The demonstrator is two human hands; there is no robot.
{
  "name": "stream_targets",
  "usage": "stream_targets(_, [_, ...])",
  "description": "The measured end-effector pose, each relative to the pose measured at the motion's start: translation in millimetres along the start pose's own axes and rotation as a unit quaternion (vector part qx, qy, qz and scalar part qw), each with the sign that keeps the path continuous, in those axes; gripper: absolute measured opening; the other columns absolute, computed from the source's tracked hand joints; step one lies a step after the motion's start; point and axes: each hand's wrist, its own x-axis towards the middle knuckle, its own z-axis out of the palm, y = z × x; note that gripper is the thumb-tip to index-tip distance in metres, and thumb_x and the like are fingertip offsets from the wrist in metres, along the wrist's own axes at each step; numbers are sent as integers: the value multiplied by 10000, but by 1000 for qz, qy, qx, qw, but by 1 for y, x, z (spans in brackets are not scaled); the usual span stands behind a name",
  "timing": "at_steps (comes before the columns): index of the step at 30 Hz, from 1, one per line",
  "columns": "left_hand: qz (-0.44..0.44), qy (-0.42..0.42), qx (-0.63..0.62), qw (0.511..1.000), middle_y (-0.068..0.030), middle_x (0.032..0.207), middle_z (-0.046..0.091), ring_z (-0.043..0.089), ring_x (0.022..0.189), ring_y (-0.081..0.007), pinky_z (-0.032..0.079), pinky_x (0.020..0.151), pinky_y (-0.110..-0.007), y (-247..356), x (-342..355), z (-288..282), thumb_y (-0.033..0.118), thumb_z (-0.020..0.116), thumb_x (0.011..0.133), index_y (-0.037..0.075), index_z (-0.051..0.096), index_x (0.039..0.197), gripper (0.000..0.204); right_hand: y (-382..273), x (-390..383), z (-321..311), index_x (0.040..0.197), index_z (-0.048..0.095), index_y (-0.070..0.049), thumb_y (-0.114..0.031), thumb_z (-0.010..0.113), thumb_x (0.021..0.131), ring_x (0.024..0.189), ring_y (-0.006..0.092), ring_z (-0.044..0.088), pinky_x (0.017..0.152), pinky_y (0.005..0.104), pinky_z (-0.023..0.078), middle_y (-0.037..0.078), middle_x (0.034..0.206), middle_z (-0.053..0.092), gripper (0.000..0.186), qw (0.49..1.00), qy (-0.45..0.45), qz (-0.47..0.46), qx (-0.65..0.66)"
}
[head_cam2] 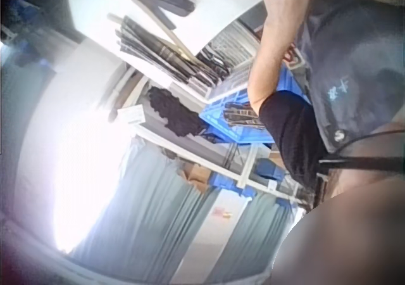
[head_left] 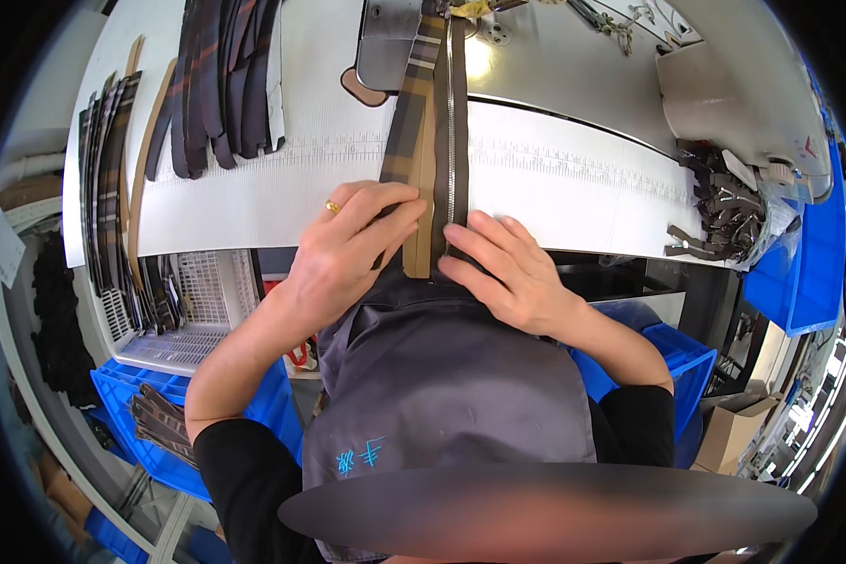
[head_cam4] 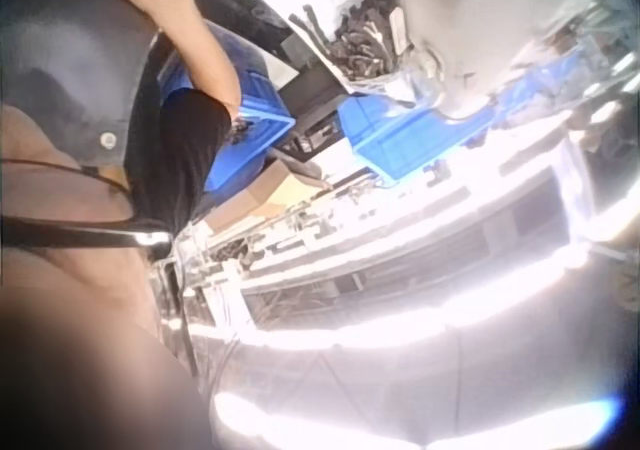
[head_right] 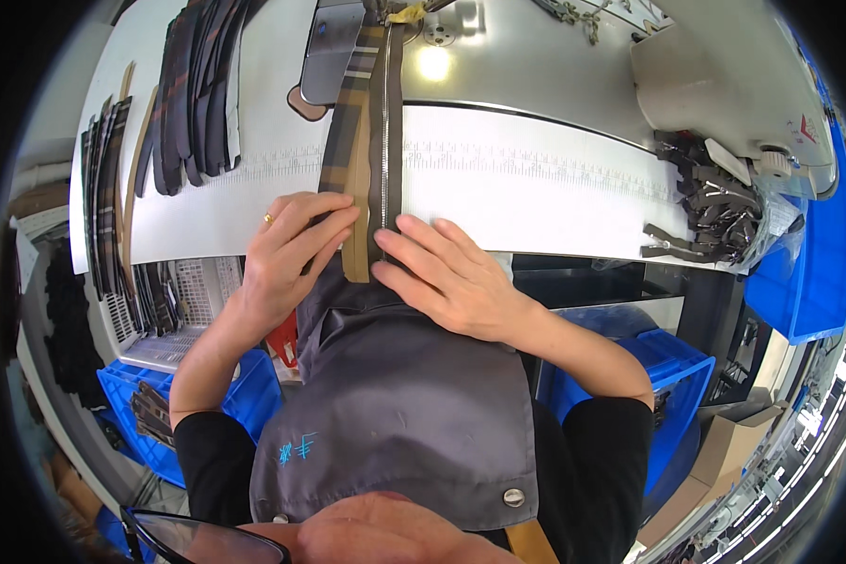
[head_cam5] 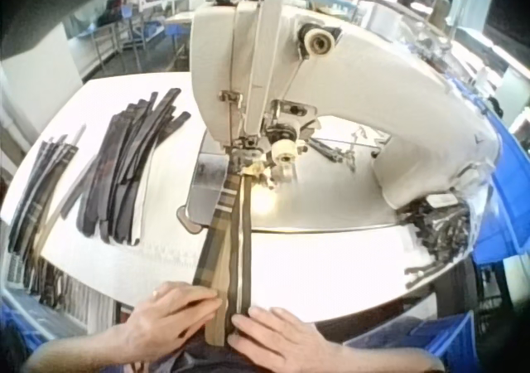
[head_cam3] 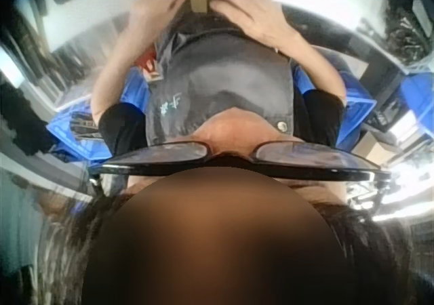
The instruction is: Using an industrial sewing machine to stitch leather belt components.
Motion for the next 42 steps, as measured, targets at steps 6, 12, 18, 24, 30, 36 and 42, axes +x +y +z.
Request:
stream_targets(6, [45, -11, 37, 998, -85, 1026, 611, 592, 905, -260, 502, 760, -352, -1, -3, 2, -43, 677, 659, -3, 669, 1001, 344, -2, 6, 14, 998, 684, -54, -123, 621, 788, 1160, 269, 557, 906, 385, 496, 114, 1199, 614, 230, 998, 47, -35, -2])
stream_targets(12, [77, -6, 45, 996, -67, 1017, 608, 588, 902, -243, 493, 788, -361, -7, -2, 6, 12, 684, 657, 12, 677, 997, 340, -2, 13, 5, 1007, 670, 24, -93, 656, 714, 1007, 273, 641, 812, 355, 564, 144, 1076, 656, 316, 997, 69, -36, 14])
stream_targets(18, [88, -9, 47, 995, -59, 1008, 605, 584, 900, -229, 483, 806, -372, -9, 1, 5, 31, 693, 650, 23, 683, 983, 334, -3, 13, 6, 1014, 675, 24, -77, 661, 714, 1008, 277, 654, 832, 356, 566, 144, 1070, 670, 317, 997, 78, -9, -3])
stream_targets(24, [93, -13, 43, 995, -60, 1016, 598, 576, 912, -232, 476, 813, -376, -10, 1, 4, 30, 704, 634, 28, 684, 987, 354, -4, 16, 1, 969, 685, 8, -56, 672, 707, 988, 264, 665, 805, 336, 569, 127, 1031, 683, 270, 997, 73, -17, -10])
stream_targets(30, [92, -15, 45, 995, -60, 1038, 587, 562, 933, -236, 458, 816, -381, -11, 0, 3, 36, 713, 628, 41, 683, 994, 368, -12, 22, -3, 922, 691, -5, -40, 688, 714, 932, 250, 681, 726, 316, 568, 119, 1002, 688, 211, 993, 102, 23, 50])
stream_targets(36, [73, -24, 53, 996, -57, 1054, 595, 571, 921, -232, 447, 851, -394, -9, 0, -1, 48, 735, 668, 82, 695, 995, 331, -18, 29, 2, 919, 679, 4, -30, 698, 705, 891, 247, 682, 709, 319, 566, 121, 977, 685, 218, 995, 95, 6, 27])
stream_targets(42, [40, -65, 37, 996, -73, 1120, 622, 613, 987, -251, 474, 920, -438, -6, 2, -11, -19, 701, 688, 65, 685, 1033, 356, -20, 30, 2, 926, 666, 1, -47, 678, 721, 894, 239, 677, 709, 312, 553, 118, 991, 678, 211, 997, 73, 7, 3])
